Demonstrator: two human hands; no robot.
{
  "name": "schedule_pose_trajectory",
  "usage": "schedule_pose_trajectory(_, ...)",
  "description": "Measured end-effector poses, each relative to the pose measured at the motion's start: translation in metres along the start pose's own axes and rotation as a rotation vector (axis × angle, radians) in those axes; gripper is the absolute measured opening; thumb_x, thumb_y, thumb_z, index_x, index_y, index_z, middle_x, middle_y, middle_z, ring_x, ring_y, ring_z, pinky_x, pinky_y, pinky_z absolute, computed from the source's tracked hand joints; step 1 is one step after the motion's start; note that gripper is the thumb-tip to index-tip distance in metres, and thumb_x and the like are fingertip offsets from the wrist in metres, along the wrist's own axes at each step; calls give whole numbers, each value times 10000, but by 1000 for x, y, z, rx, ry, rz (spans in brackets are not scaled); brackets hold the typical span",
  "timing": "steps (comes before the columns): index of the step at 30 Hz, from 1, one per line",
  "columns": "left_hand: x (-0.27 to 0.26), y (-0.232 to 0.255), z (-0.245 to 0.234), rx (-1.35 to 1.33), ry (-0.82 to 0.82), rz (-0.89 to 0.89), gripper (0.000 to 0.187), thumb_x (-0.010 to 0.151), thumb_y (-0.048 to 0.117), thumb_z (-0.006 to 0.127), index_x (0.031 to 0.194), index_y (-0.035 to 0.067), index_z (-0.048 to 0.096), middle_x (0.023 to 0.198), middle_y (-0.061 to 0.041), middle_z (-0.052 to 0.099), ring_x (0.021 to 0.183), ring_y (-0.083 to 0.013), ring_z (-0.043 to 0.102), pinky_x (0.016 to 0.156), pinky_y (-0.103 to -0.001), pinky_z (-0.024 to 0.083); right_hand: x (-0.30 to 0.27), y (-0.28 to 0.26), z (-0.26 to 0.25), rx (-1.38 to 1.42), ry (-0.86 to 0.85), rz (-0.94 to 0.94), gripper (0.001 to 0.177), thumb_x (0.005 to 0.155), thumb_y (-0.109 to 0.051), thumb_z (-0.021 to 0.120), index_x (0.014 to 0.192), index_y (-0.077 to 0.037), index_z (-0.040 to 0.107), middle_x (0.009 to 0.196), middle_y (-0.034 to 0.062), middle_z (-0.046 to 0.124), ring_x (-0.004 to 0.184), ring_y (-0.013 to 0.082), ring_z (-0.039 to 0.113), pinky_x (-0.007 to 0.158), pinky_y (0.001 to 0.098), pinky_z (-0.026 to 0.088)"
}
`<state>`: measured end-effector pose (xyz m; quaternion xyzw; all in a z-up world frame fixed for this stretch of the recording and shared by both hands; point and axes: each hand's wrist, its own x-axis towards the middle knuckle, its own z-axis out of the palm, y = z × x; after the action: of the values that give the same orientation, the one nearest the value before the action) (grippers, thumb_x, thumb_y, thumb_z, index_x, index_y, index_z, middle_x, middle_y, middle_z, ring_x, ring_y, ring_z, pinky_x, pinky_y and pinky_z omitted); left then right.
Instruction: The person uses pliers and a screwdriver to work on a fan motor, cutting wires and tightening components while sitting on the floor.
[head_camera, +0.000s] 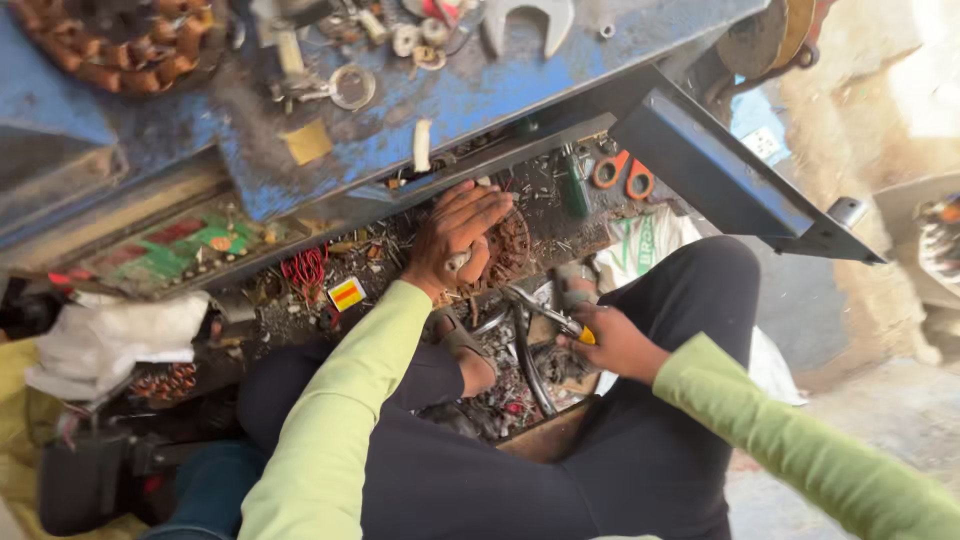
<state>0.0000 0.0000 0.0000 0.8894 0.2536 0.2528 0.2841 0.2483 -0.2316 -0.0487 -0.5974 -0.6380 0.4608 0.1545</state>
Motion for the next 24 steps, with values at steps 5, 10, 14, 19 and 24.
schedule_pose_trajectory(5, 7, 21, -13, 43, 65, 63, 534, 848, 134, 507, 1356, 74, 662, 1371, -134, 686, 1334, -309, 614, 1254, -483, 357, -20, -55, -30, -186, 66, 20, 408, 871, -378, 764, 981, 7, 686, 771, 203, 655, 757, 412, 649, 682, 486, 500)
schedule_pose_trajectory(10, -2, 34, -25, 186, 144, 103, 490, 865, 120, 569, 1338, 50, 677, 1323, -170, 678, 1278, -327, 613, 1200, -498, 381, -37, -85, -45, 39, 12, 114, 295, 883, -295, 736, 992, -22, 752, 748, 148, 721, 649, 304, 675, 674, 379, 529)
schedule_pose_trajectory(14, -5, 37, -27, 204, 184, 124, 453, 871, 157, 614, 1304, 40, 675, 1298, -168, 667, 1248, -324, 610, 1183, -495, 391, -59, -104, -43, 86, -22, 200, 271, 898, -260, 749, 943, 8, 740, 662, 116, 706, 630, 189, 629, 633, 366, 545)
schedule_pose_trajectory(19, -7, 35, -19, 244, 220, 137, 447, 861, 178, 624, 1280, 32, 681, 1295, -170, 642, 1245, -326, 585, 1167, -491, 379, -53, -119, -36, 200, -20, 415, 300, 881, -279, 732, 889, 15, 674, 642, 117, 684, 542, 195, 659, 543, 404, 559)
schedule_pose_trajectory(24, -7, 36, -19, 253, 208, 143, 480, 811, 160, 625, 1277, 66, 694, 1289, -168, 623, 1240, -330, 560, 1173, -500, 360, -33, -113, -32, -146, 153, 182, 460, 871, -340, 784, 739, 68, 619, 590, 222, 593, 503, 340, 512, 553, 434, 463)
